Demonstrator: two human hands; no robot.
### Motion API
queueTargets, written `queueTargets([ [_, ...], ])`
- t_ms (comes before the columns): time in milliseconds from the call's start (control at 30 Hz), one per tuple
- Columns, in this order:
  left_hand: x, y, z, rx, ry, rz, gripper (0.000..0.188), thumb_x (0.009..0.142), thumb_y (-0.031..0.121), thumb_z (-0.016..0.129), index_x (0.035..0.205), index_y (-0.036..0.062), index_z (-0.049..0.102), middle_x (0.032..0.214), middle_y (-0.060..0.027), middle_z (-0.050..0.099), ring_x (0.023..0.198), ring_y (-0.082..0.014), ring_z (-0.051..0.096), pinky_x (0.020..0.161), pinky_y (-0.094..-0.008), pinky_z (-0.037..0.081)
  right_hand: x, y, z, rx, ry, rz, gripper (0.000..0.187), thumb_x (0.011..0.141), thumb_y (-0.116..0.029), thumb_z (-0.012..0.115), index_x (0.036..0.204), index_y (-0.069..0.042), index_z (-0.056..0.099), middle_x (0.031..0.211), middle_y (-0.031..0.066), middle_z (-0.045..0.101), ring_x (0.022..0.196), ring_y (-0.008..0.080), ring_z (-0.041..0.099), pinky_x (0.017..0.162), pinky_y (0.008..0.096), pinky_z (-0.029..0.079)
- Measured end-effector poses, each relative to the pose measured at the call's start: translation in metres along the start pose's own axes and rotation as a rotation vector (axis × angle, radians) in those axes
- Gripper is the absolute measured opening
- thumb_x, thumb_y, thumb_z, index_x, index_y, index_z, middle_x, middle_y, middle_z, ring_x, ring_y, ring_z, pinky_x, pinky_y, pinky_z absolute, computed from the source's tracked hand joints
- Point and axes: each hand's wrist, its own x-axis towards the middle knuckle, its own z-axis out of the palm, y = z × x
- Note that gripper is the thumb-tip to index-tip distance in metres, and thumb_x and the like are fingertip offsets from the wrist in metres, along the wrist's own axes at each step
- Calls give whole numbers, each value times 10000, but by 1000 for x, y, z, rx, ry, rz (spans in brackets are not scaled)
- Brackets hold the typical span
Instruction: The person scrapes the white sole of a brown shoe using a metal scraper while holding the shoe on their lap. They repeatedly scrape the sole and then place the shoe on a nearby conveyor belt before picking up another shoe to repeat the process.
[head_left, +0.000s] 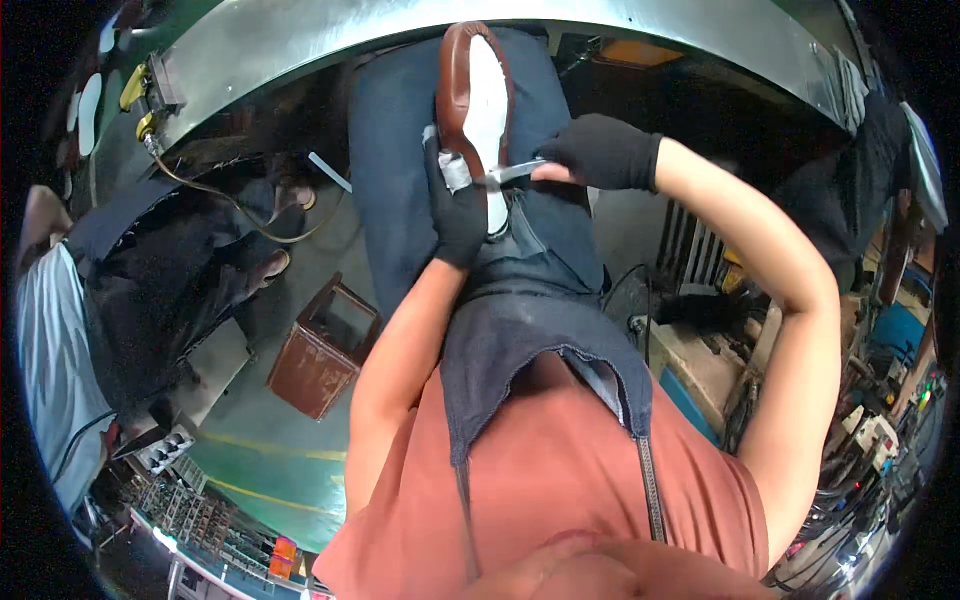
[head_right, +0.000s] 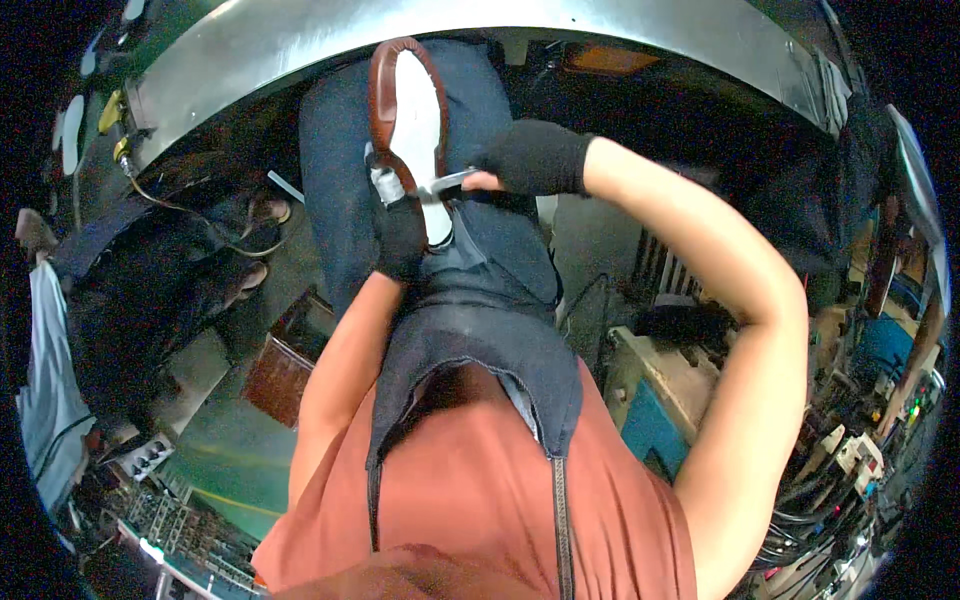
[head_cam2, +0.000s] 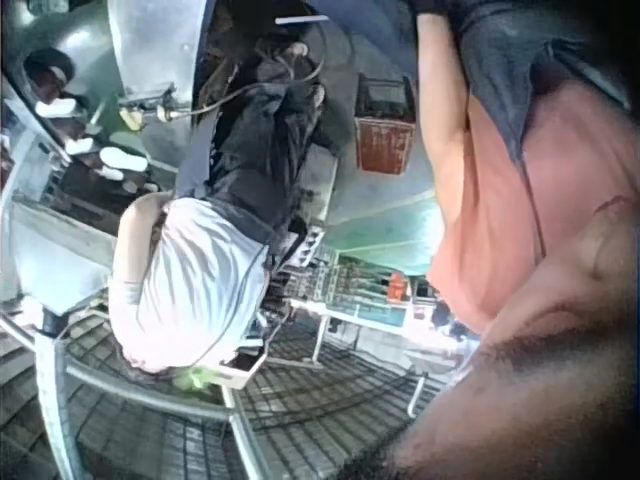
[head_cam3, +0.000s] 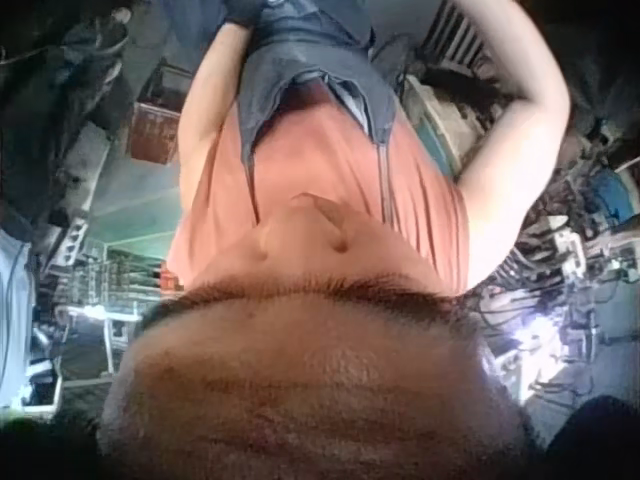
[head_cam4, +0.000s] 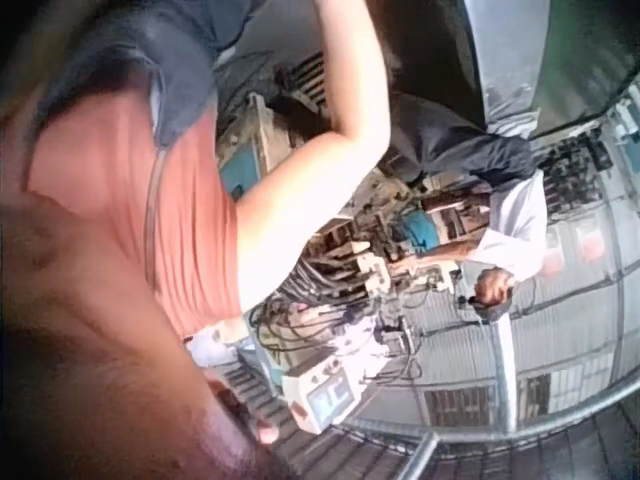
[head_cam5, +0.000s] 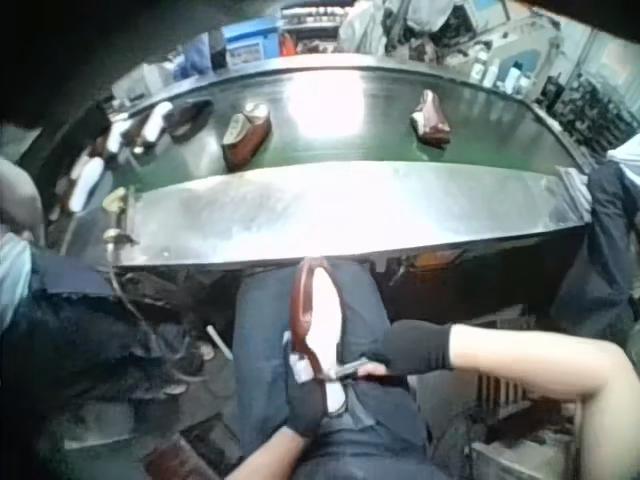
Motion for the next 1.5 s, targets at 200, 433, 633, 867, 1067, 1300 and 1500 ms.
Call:
queueTargets([
  [200, 19, -4, -1, 171, 81, 4, 715, 864, 235, 567, 1402, -20, 172, 1337, -255, 384, 1225, -372, 412, 998, -391, 343, 6, -65, -72, -261, -51, 99, 256, 854, -280, 534, 821, -67, 672, 671, 149, 627, 638, 308, 638, 610, 408, 500],
  [433, 39, 13, -57, 449, -296, 29, 409, 922, 222, 480, 1280, 29, 441, 1244, -223, 507, 1108, -346, 520, 938, -400, 414, 7, -73, 4, -14, 209, -377, 266, 813, -320, 563, 840, -61, 618, 768, 163, 610, 706, 327, 609, 660, 434, 489],
  [633, 55, 77, -54, -340, -266, -198, 490, 1006, 392, 244, 1248, 33, 475, 1180, -110, 557, 1053, -204, 538, 959, -323, 406, -20, -32, 9, 204, 206, 196, 387, 932, -370, 474, 838, -7, 570, 737, 171, 570, 700, 309, 571, 644, 397, 452],
  [867, 60, 69, -35, -774, -284, -447, 499, 997, 425, 270, 1243, 42, 474, 1173, -123, 556, 1059, -205, 539, 939, -342, 423, -18, -37, -33, 244, 191, 206, 436, 938, -391, 461, 783, 4, 560, 678, 164, 560, 624, 312, 560, 615, 393, 445],
  [1067, 57, 41, -7, -291, -87, -81, 335, 952, 305, 478, 1173, 53, 495, 1078, -103, 587, 974, -226, 575, 852, -325, 443, -7, 6, 40, 178, 493, 162, 310, 906, -315, 537, 804, -26, 582, 707, 196, 566, 665, 381, 566, 609, 420, 447],
  [1300, 63, 82, -23, -119, -169, -138, 466, 855, 227, 641, 1231, 9, 473, 1151, -126, 577, 1068, -226, 555, 933, -346, 430, -30, -35, -50, -151, -14, 113, 386, 906, -386, 502, 840, -17, 594, 732, 160, 577, 652, 351, 593, 609, 404, 467],
  [1500, 46, 61, -43, -123, -444, 69, 592, 837, 154, 630, 1340, 44, 336, 1315, -108, 439, 1174, -220, 470, 1007, -355, 369, -2, 0, 13, 68, 383, -155, 352, 891, -368, 531, 867, -22, 592, 780, 169, 590, 725, 325, 603, 633, 405, 469],
])
